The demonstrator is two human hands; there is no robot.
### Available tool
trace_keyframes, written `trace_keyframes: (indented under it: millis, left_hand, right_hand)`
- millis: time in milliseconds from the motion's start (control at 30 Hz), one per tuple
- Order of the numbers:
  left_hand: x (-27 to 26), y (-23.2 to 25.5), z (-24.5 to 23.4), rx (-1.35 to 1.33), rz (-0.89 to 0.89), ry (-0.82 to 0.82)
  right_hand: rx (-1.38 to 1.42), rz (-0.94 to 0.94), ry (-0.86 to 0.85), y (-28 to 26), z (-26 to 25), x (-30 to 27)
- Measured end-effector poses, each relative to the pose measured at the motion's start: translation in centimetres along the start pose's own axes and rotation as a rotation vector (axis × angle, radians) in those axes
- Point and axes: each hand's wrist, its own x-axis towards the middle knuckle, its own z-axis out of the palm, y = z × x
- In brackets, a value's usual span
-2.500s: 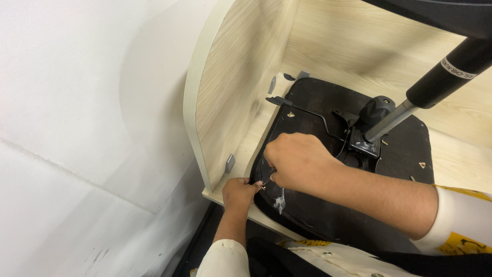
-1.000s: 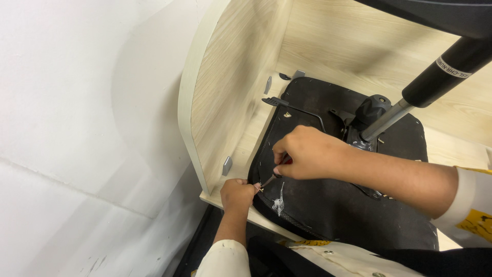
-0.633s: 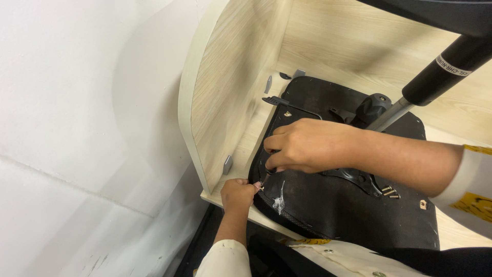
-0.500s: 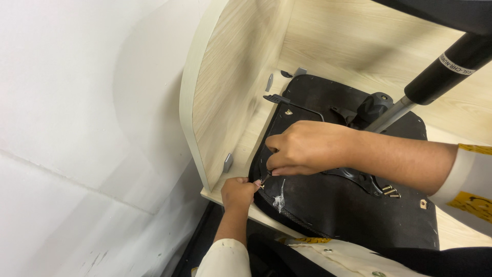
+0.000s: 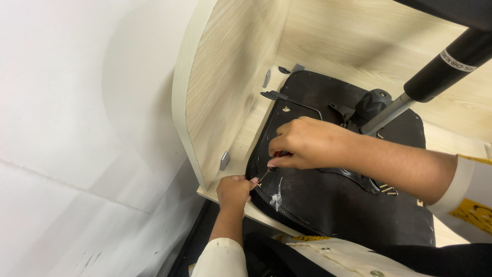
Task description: The person uses a screwdriver to tighten screws on the underside of an office chair seat, securing the seat to its metal frame. They work methodically on several fasteners around the central mounting area.
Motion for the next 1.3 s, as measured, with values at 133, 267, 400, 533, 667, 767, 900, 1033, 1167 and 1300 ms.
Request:
trace_keyframes:
  millis: [133,267,400,533,667,767,900,1033,1167,1300]
  left_hand:
    - [0.1,0.0,-0.1,-0.009,-0.011,0.003]
    - [0.3,0.3,-0.1,0.035,-0.030,-0.018]
    - [0.2,0.0,-0.4,-0.034,-0.012,-0.020]
    - [0.1,0.2,-0.3,0.035,-0.023,-0.022]
    - [-0.3,0.2,-0.3,0.195,-0.035,-0.019]
    - [-0.2,0.1,-0.3,0.265,0.031,-0.013]
    - [0.0,-0.4,0.3,0.282,0.156,0.038]
    - [-0.5,-0.9,0.4,0.310,0.312,0.078]
    - [-1.1,-0.9,0.1,0.325,0.442,0.079]
    - [-1.7,-0.2,-0.5,0.370,0.374,0.010]
  right_hand:
    - [-0.088,0.379,-0.052,-1.3,0.7,-0.1]
    - [-0.121,0.521,-0.115,-2.2,0.4,-0.2]
    - [-0.025,0.260,-0.155,-2.4,-1.1,-1.3]
    - [-0.074,0.038,-0.129,-1.7,-2.1,-1.6]
    - [-0.078,0.115,-0.232,-1.7,-2.2,-0.9]
    - [-0.082,0.223,-0.246,-2.5,-1.7,-0.4]
    - [-0.093,0.508,-0.176,-3.4,-0.7,0.2]
    - [0.057,0.942,-0.136,-3.5,-0.3,-0.4]
    - [0.383,1.242,-0.098,-1.6,0.4,-3.3]
    - [0.792,1.419,0.132,1.6,2.4,-8.0]
